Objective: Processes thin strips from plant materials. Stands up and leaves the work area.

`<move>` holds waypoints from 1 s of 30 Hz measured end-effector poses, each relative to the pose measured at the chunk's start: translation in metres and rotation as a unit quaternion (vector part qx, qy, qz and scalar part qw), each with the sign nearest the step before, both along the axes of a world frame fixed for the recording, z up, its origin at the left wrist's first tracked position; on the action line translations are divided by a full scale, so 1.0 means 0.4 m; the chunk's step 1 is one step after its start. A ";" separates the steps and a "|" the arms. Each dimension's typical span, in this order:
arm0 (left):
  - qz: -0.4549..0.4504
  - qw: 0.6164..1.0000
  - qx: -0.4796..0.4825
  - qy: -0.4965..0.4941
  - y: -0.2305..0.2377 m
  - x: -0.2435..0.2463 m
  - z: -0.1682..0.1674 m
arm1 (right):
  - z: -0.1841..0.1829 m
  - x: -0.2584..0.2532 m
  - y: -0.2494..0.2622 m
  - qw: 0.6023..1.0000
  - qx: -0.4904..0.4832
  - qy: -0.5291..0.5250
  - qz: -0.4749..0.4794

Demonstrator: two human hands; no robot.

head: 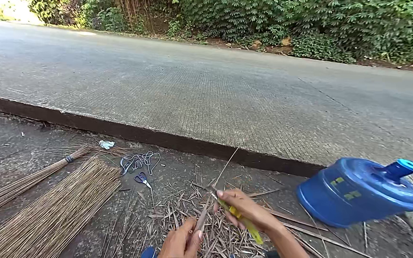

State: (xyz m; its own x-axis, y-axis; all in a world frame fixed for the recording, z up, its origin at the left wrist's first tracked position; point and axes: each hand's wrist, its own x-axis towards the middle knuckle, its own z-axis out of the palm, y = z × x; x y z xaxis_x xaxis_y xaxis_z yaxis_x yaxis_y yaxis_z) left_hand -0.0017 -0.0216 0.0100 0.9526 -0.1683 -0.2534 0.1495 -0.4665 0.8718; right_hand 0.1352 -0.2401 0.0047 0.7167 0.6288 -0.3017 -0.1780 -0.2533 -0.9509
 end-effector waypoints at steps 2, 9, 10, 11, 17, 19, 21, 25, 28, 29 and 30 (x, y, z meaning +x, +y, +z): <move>0.002 1.000 0.000 -0.001 0.002 0.001 -0.002 | -0.009 -0.001 0.007 1.000 0.013 0.009 0.015; 0.006 0.999 -0.049 0.011 -0.005 0.002 0.001 | 0.000 -0.010 0.011 0.999 0.036 -0.025 -0.005; 0.017 0.995 -0.092 0.021 -0.002 0.005 -0.005 | -0.007 -0.019 0.023 0.998 0.047 -0.027 0.007; 0.034 0.988 -0.144 0.035 -0.001 0.007 -0.010 | -0.017 -0.026 0.040 0.997 0.069 -0.043 -0.012; 0.161 0.921 -0.330 0.132 -0.004 0.020 0.012 | -0.020 -0.091 0.100 0.921 -0.042 -0.384 -0.052; 0.182 0.901 -0.366 0.144 0.003 0.024 0.017 | -0.023 -0.126 0.124 0.868 -0.066 -0.492 0.011; 0.186 0.890 -0.389 0.146 0.005 0.025 0.021 | -0.031 -0.152 0.149 0.827 -0.110 -0.550 0.029; 0.154 0.886 -0.400 0.175 0.003 0.024 0.017 | -0.028 -0.137 0.156 0.836 -0.212 -0.506 -0.018; 0.150 0.878 -0.411 0.195 0.001 0.026 0.013 | -0.027 -0.110 0.132 0.834 -0.235 -0.499 -0.009; 0.159 0.877 -0.410 0.192 -0.001 0.027 0.013 | -0.026 -0.116 0.130 0.831 -0.228 -0.508 -0.003; 0.169 0.878 -0.409 0.185 -0.001 0.028 0.012 | -0.026 -0.126 0.133 0.827 -0.215 -0.519 0.006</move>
State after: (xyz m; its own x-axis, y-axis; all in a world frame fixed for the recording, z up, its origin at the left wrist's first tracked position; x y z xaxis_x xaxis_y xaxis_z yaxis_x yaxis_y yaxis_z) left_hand 0.0095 -0.0221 0.0147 0.8610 -0.1619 -0.4821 0.5024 0.4175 0.7572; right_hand 0.0847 -0.1870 -0.0059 0.7237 0.6327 0.2755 0.6837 -0.6030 -0.4111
